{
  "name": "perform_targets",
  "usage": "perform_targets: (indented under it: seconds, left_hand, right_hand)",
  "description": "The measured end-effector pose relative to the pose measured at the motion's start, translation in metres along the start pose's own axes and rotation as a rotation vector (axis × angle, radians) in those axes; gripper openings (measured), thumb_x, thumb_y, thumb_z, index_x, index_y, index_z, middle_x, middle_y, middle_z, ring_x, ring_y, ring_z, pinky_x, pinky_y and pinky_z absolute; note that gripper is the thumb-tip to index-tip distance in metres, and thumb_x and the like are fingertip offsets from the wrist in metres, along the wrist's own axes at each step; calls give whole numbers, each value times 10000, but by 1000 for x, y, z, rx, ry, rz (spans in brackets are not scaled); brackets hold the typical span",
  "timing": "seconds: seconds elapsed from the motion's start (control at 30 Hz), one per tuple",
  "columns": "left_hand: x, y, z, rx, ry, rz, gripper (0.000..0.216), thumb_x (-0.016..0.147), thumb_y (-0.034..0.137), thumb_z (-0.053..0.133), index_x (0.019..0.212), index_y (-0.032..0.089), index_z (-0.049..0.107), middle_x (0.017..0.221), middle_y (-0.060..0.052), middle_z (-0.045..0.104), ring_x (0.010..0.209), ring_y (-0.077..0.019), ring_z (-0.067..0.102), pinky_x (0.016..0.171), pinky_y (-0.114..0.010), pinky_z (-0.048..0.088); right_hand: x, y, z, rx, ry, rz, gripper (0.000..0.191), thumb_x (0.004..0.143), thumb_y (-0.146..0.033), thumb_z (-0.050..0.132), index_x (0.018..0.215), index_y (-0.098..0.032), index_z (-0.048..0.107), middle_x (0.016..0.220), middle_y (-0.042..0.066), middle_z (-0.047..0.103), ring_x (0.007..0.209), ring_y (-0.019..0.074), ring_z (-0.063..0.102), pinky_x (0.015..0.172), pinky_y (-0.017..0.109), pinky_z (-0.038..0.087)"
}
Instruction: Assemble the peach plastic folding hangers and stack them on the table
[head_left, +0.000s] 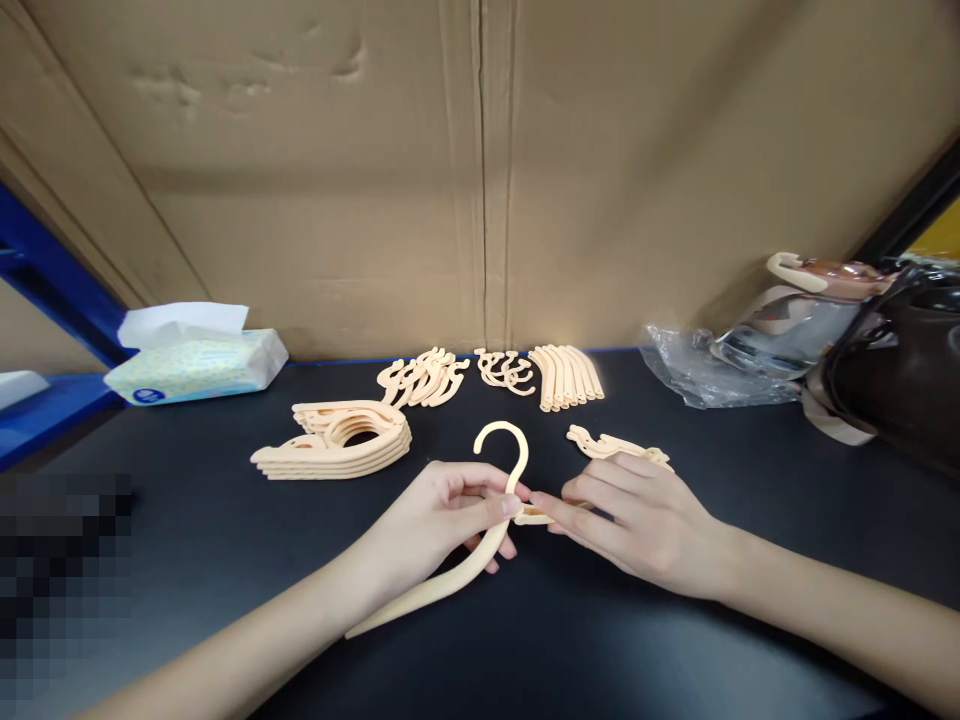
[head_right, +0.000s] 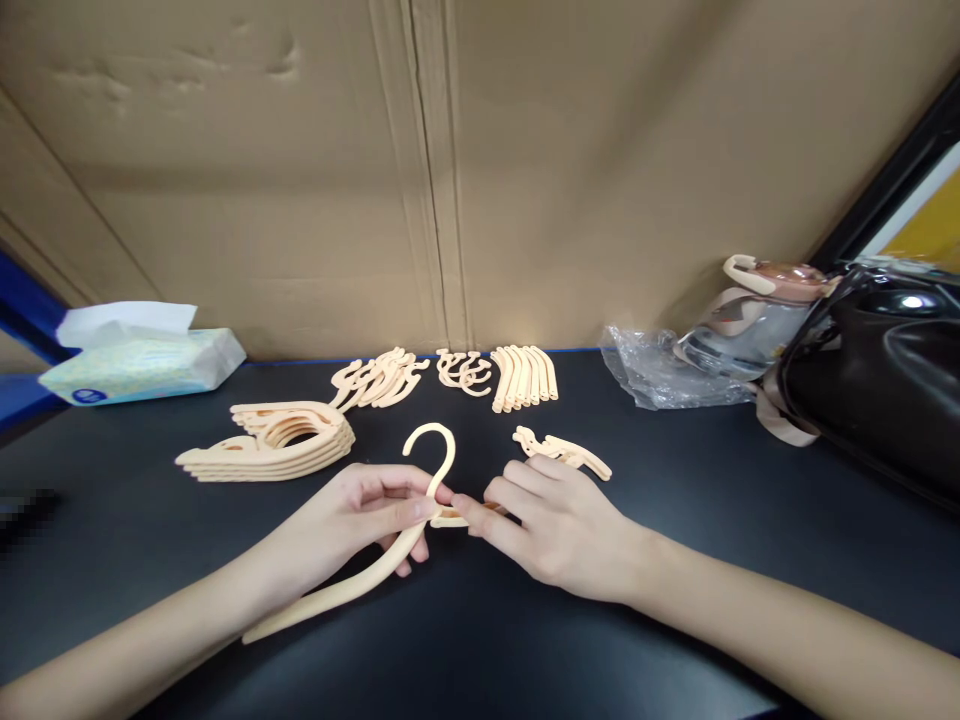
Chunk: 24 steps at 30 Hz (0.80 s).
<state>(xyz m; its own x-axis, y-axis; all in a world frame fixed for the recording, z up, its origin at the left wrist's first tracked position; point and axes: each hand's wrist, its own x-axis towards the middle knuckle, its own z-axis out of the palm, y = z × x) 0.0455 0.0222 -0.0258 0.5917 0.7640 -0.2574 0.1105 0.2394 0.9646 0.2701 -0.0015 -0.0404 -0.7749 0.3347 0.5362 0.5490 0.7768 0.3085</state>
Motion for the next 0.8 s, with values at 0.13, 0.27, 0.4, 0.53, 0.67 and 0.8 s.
perform_targets:
  seconds: [0.13, 0.27, 0.4, 0.53, 0.67, 0.8]
  left_hand:
    - [-2, 1, 1, 35, -4, 19, 279, 754, 366, 692, 894, 125, 679, 679, -24, 660, 631, -136, 620, 567, -224, 528]
    - [-2, 2, 0, 54, -1, 19, 326, 761, 402, 667, 935, 126, 685, 672, -32, 666, 617, -143, 628, 553, -222, 517]
    - [-1, 2, 1, 131, -9, -13, 397, 783, 482, 599, 960, 133, 663, 712, -47, 677, 488, -129, 607, 412, -191, 439]
    - [-1, 0, 3, 230, -22, -22, 389, 837, 500, 514, 923, 143, 642, 710, -37, 666, 450, -106, 579, 368, -159, 378]
    - [-2, -2, 2, 277, -17, 5, 386, 864, 487, 484, 917, 140, 645, 677, -23, 644, 442, -96, 555, 375, -159, 375]
    - [-2, -1, 3, 278, -3, -5, 402, 856, 496, 492, 911, 134, 658, 652, -23, 636, 430, -100, 543, 372, -170, 366]
  right_hand:
    - [1, 0, 0, 44, 11, 8, 307, 932, -213, 525, 1226, -127, 545, 694, -4, 595, 600, 133, 490, 578, 292, 363]
    - [2, -1, -1, 62, 6, 16, 307, 932, -231, 526, 1212, -108, 557, 668, -8, 575, 572, 130, 470, 539, 282, 343]
    - [1, -2, 0, 51, -12, 42, 252, 942, -254, 505, 1129, -124, 612, 650, -12, 551, 552, 117, 470, 516, 270, 329]
    - [0, -4, 0, 76, -31, 66, 231, 950, -271, 489, 1051, -133, 645, 641, -8, 547, 548, 114, 467, 498, 262, 314]
    - [0, -4, 2, 118, -37, 77, 247, 958, -278, 470, 1061, -131, 640, 648, -5, 548, 549, 113, 471, 503, 259, 320]
    - [-1, -4, 4, 144, -49, 90, 254, 961, -287, 460, 1069, -139, 636, 665, -4, 555, 553, 108, 480, 520, 252, 339]
